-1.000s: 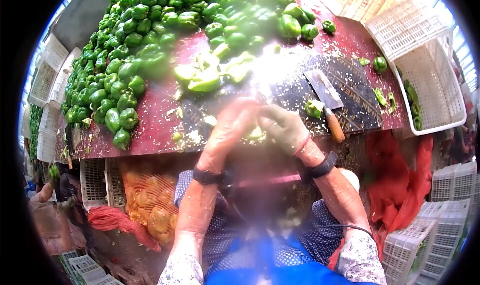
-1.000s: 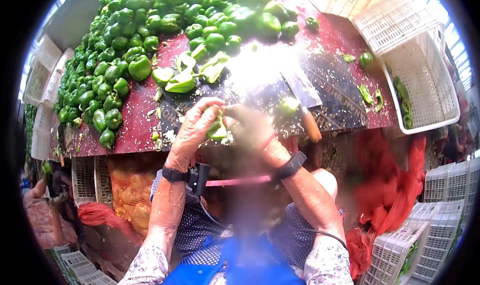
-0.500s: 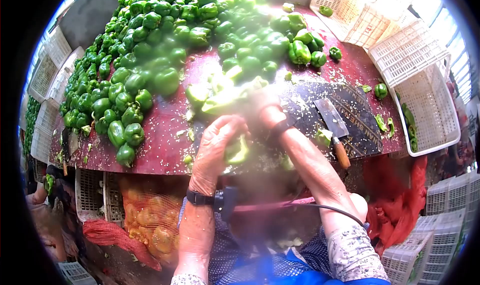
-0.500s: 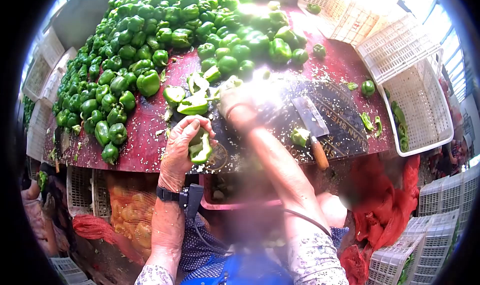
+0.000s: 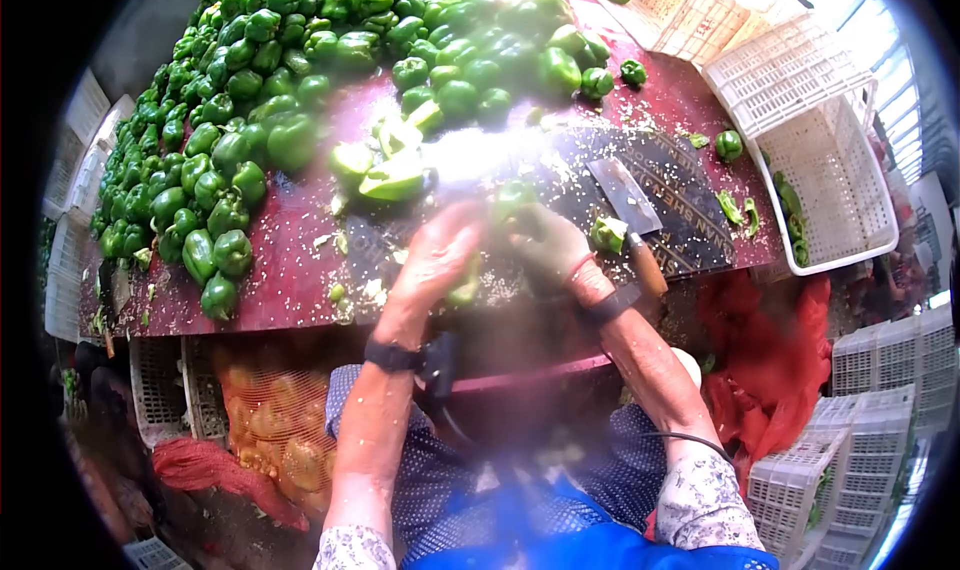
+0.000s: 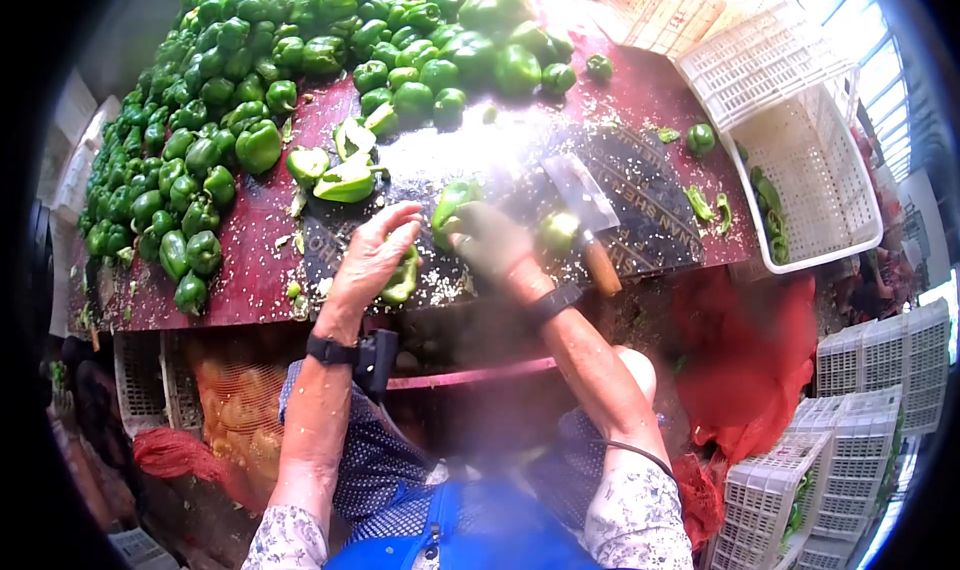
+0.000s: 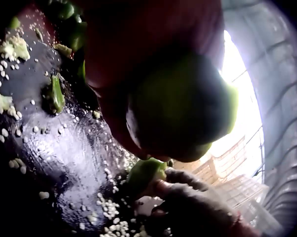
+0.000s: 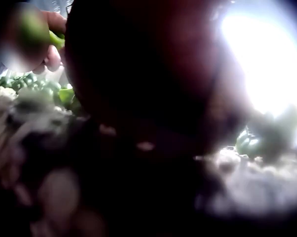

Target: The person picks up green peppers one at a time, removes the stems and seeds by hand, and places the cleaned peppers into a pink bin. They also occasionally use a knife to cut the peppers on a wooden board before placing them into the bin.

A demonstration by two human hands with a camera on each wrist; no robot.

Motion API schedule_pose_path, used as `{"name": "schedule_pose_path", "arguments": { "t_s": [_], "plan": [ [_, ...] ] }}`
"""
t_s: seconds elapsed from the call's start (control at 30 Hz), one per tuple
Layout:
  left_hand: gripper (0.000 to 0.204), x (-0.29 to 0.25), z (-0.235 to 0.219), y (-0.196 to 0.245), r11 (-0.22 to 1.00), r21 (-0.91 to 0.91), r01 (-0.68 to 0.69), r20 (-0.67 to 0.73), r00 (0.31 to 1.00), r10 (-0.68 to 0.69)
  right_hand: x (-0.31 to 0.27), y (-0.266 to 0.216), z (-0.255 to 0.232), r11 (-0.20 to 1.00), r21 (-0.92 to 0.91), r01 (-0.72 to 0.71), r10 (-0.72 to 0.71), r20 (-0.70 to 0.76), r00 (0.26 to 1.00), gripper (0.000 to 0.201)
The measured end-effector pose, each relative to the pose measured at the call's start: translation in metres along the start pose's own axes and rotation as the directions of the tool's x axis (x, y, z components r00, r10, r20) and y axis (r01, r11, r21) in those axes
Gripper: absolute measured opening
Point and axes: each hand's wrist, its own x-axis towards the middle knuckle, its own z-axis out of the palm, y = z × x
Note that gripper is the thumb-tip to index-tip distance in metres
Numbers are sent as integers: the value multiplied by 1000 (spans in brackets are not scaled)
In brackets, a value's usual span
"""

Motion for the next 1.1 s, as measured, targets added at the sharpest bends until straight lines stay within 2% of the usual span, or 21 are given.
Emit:
{"name": "schedule_pose_path", "arguments": {
  "t_s": [0.03, 0.13, 0.17, 0.2, 0.27, 0.3, 0.33, 0.4, 0.43, 0.53, 0.57, 0.67, 0.73, 0.77, 0.8, 0.87, 0.93, 0.97, 1.0, 1.07, 1.1],
  "plan": [
    [32, 3, 6, -5, 996, 85, 20, 15, 1000, -21, -5, -11, -4, 998, -42, -43, 44, 24, 999, 35],
    [30, 7, 16, -10, 986, -69, 153, 101, 984, -145, -3, -6, -6, 994, 107, -34, 24, 88, 996, 37],
    [29, 7, 17, -9, 977, -84, 194, 81, 979, -187, 0, 4, -1, 972, 201, -126, 106, 106, 989, 38],
    [28, 6, 19, -6, 967, -100, 235, 64, 971, -229, -4, 5, -3, 939, 319, -129, 97, 114, 989, 38],
    [23, 3, 21, 3, 934, -274, 230, 108, 972, -208, -11, -5, -18, 839, 531, -121, 69, 118, 991, 38],
    [22, 4, 22, 2, 923, -314, 224, 90, 974, -206, -14, -11, -25, 755, 636, -164, 64, 177, 982, 37],
    [21, 4, 23, 2, 910, -353, 216, 70, 976, -204, -17, -13, -30, 734, 653, -186, 71, 198, 978, 36],
    [30, 3, 24, 7, 905, -353, 239, 150, 969, -197, -22, -18, -42, 692, 686, -225, 77, 240, 968, 34],
    [34, -2, 25, 14, 911, -329, 250, 182, 963, -199, -26, -25, -50, 585, 741, -328, 146, 301, 942, 30],
    [57, -18, 30, 39, 908, -322, 266, 295, 940, -171, -35, -23, -52, 449, 819, -358, 19, 392, 920, 27],
    [61, -23, 25, 40, 887, -336, 316, 355, 915, -191, -39, -25, -52, 409, 821, -399, 69, 408, 910, 26],
    [75, -34, 27, 56, 917, -244, 316, 402, 893, -201, -41, -34, -48, 252, 870, -425, 8, 437, 899, 23],
    [84, -39, 35, 51, 944, -250, 213, 311, 941, -130, -39, -37, -44, 438, 817, -376, -12, 423, 906, 22],
    [83, -38, 35, 44, 960, -240, 143, 333, 941, -57, -38, -40, -39, 522, 780, -347, -27, 421, 907, 21],
    [81, -36, 36, 39, 996, -77, 49, 305, 952, -23, -37, -43, -38, 554, 762, -336, -14, 412, 911, 20],
    [67, -35, 37, 34, 998, 52, -18, 228, 974, 6, -37, -47, -37, 620, 719, -315, 13, 392, 920, 20],
    [53, -32, 37, 34, 986, 161, -49, 238, 971, 10, -36, -47, -34, 864, 498, -70, -11, 158, 987, 21],
    [47, -31, 37, 35, 974, 215, -65, 243, 970, 11, -36, -47, -34, 940, 339, 37, -56, 46, 997, 22],
    [43, -30, 37, 34, 964, 263, -41, 214, 977, -16, -36, -49, -39, 988, 149, 35, -37, 10, 999, 22],
    [34, -28, 35, 33, 931, 365, 4, 154, 986, -64, -34, -53, -55, 972, -234, 5, -23, -77, 997, 23],
    [33, -25, 25, 29, 989, 55, 137, 152, 978, -144, -33, -45, -64, 969, -247, -28, -9, -149, 989, 23]
  ]
}}
